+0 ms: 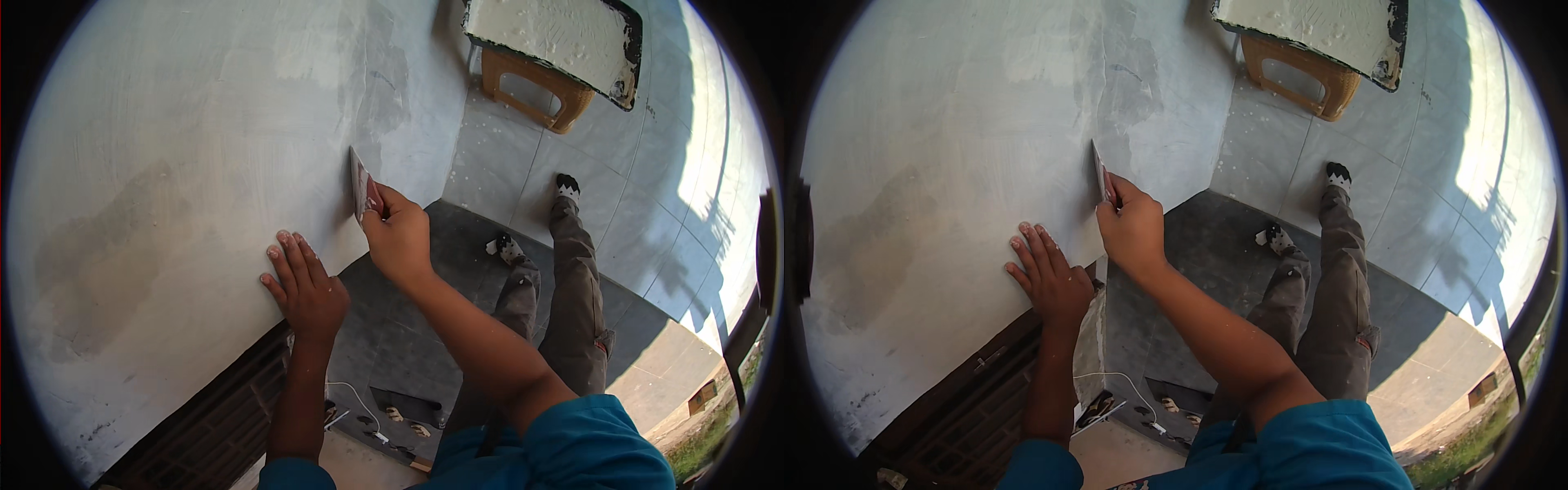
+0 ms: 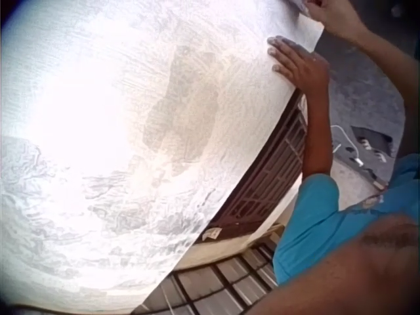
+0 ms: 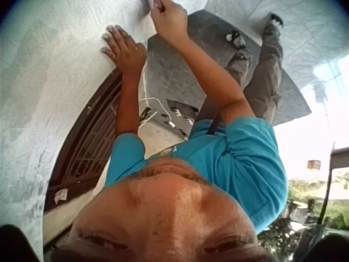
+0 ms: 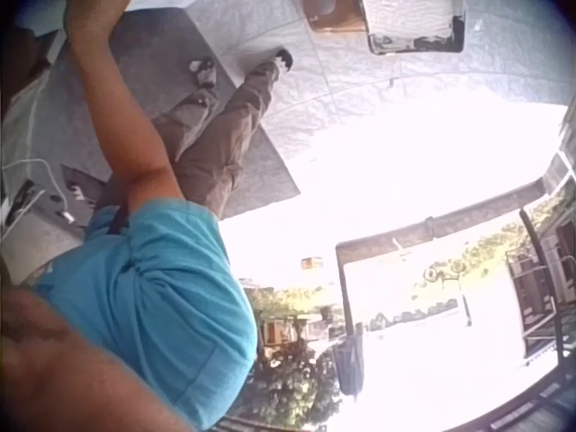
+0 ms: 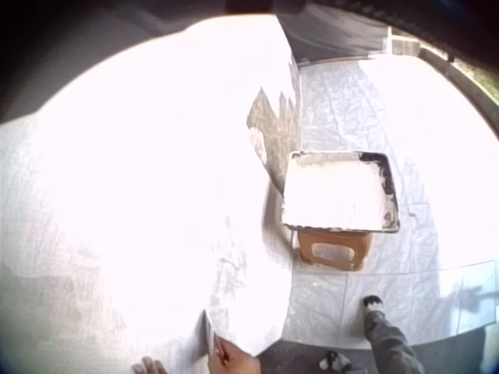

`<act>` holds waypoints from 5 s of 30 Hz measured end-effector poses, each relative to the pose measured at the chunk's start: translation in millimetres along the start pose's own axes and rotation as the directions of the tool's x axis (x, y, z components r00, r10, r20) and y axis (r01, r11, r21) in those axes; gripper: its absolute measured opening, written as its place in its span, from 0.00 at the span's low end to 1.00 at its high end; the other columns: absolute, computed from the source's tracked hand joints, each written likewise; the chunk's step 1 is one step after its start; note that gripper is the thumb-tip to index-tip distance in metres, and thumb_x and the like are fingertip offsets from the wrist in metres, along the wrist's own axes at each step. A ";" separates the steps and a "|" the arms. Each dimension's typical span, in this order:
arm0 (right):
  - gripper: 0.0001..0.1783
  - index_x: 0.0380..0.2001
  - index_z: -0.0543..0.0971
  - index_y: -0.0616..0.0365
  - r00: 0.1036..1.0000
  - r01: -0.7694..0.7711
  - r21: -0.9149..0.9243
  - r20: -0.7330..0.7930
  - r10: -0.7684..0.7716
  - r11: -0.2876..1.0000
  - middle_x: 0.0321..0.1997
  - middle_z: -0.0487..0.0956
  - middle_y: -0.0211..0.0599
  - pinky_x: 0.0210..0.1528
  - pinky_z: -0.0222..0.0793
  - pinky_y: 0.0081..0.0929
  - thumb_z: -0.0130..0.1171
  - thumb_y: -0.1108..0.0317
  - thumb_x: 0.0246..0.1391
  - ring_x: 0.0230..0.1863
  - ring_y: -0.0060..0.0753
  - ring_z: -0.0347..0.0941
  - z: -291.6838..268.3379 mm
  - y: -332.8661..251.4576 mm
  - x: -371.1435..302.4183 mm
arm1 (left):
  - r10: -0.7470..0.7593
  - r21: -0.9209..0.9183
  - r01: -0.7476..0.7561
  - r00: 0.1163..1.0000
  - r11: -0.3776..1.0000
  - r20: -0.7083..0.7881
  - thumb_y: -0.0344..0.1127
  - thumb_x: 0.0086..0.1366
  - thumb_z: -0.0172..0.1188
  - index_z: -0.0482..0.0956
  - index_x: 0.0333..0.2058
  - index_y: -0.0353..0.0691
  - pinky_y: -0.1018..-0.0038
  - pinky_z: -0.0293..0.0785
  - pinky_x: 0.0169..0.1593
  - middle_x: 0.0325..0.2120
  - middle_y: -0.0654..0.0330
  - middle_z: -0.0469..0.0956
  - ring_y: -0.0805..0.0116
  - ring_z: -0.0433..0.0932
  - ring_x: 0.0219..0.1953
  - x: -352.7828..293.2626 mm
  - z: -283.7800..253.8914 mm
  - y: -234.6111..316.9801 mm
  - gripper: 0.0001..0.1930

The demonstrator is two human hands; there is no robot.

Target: The person is seen patching and smoothing putty or plaster onto a wall using a spreader tool.

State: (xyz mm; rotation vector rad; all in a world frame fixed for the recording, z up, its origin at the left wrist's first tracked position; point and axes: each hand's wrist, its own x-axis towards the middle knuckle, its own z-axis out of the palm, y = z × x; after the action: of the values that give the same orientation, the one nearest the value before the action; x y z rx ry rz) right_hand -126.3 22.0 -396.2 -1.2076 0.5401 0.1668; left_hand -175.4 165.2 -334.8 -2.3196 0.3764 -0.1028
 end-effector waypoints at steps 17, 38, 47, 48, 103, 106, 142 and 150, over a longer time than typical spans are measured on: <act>0.21 0.50 0.78 0.61 0.991 0.084 -0.108 -0.095 -0.095 0.991 0.26 0.80 0.49 0.29 0.70 0.27 0.51 0.76 0.51 0.21 0.31 0.76 -44.2 16.4 12.9 | 0.019 -0.038 -0.020 1.000 0.999 -0.020 0.35 0.54 0.47 0.58 0.64 0.26 0.46 0.26 0.70 0.68 0.42 0.52 0.43 0.46 0.71 1.2 -1.0 -0.8 0.37; 0.09 0.28 0.77 0.66 0.946 0.176 -0.351 -0.197 -0.256 0.920 0.25 0.79 0.52 0.33 0.71 0.40 0.52 0.71 0.48 0.26 0.52 0.77 -42.2 -56.3 122.3 | 0.032 -0.026 -0.033 0.999 0.999 -0.041 0.37 0.54 0.48 0.61 0.63 0.27 0.46 0.29 0.70 0.68 0.43 0.54 0.44 0.49 0.71 2.8 -1.1 1.8 0.36; 0.21 0.47 0.79 0.62 0.944 0.321 -0.192 0.142 -0.297 0.927 0.26 0.79 0.53 0.36 0.74 0.37 0.55 0.72 0.47 0.28 0.49 0.79 -9.4 -57.0 39.6 | 0.018 -0.022 -0.019 1.000 1.000 -0.020 0.37 0.53 0.50 0.59 0.64 0.28 0.44 0.33 0.69 0.68 0.43 0.52 0.43 0.48 0.71 0.0 3.2 0.3 0.38; 0.23 0.49 0.79 0.61 0.953 0.285 -0.173 0.161 -0.258 0.943 0.26 0.80 0.52 0.35 0.74 0.33 0.55 0.72 0.47 0.27 0.45 0.79 -24.5 -47.0 37.8 | 0.012 -0.050 -0.013 1.000 0.999 -0.009 0.37 0.53 0.50 0.58 0.64 0.28 0.44 0.34 0.69 0.68 0.43 0.52 0.43 0.48 0.71 -0.2 2.3 -1.6 0.38; 0.24 0.51 0.79 0.54 0.707 0.689 -0.517 0.326 -0.627 0.508 0.49 0.80 0.45 0.53 0.75 0.35 0.56 0.81 0.49 0.49 0.45 0.79 -93.3 109.6 115.5 | -0.004 0.078 0.004 1.000 0.997 0.001 0.38 0.60 0.43 0.67 0.60 0.30 0.46 0.31 0.70 0.65 0.45 0.61 0.46 0.53 0.69 -1.2 4.4 2.5 0.31; 0.25 0.53 0.77 0.56 0.757 0.605 -0.382 0.003 -0.653 0.699 0.49 0.80 0.48 0.49 0.74 0.32 0.53 0.82 0.50 0.48 0.46 0.79 -77.0 27.6 125.6 | 0.002 0.086 0.002 0.999 0.996 -0.037 0.38 0.60 0.43 0.67 0.61 0.30 0.47 0.31 0.70 0.65 0.47 0.61 0.48 0.54 0.70 3.3 2.8 5.1 0.30; 0.26 0.54 0.76 0.55 0.768 0.630 -0.449 0.244 -0.592 0.633 0.55 0.77 0.46 0.56 0.73 0.37 0.58 0.76 0.49 0.53 0.46 0.76 -15.0 91.1 17.4 | 0.029 0.010 -0.028 0.996 1.000 -0.083 0.38 0.57 0.45 0.63 0.63 0.30 0.49 0.31 0.71 0.67 0.47 0.57 0.49 0.51 0.71 3.4 3.4 6.3 0.34; 0.23 0.54 0.76 0.58 0.951 0.249 -0.347 -0.088 -0.295 0.904 0.50 0.79 0.49 0.46 0.75 0.30 0.53 0.78 0.53 0.47 0.50 0.79 -38.4 29.8 66.3 | 0.029 0.033 -0.026 0.996 0.999 -0.088 0.37 0.56 0.45 0.63 0.62 0.29 0.49 0.30 0.71 0.67 0.45 0.58 0.48 0.51 0.71 2.4 2.3 -0.1 0.34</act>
State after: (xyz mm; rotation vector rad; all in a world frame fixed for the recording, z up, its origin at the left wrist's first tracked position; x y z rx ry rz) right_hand -92.9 -13.2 -462.6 -1.6213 0.4674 -0.0702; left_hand -172.7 166.1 -336.4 -2.2830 0.4481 -0.1972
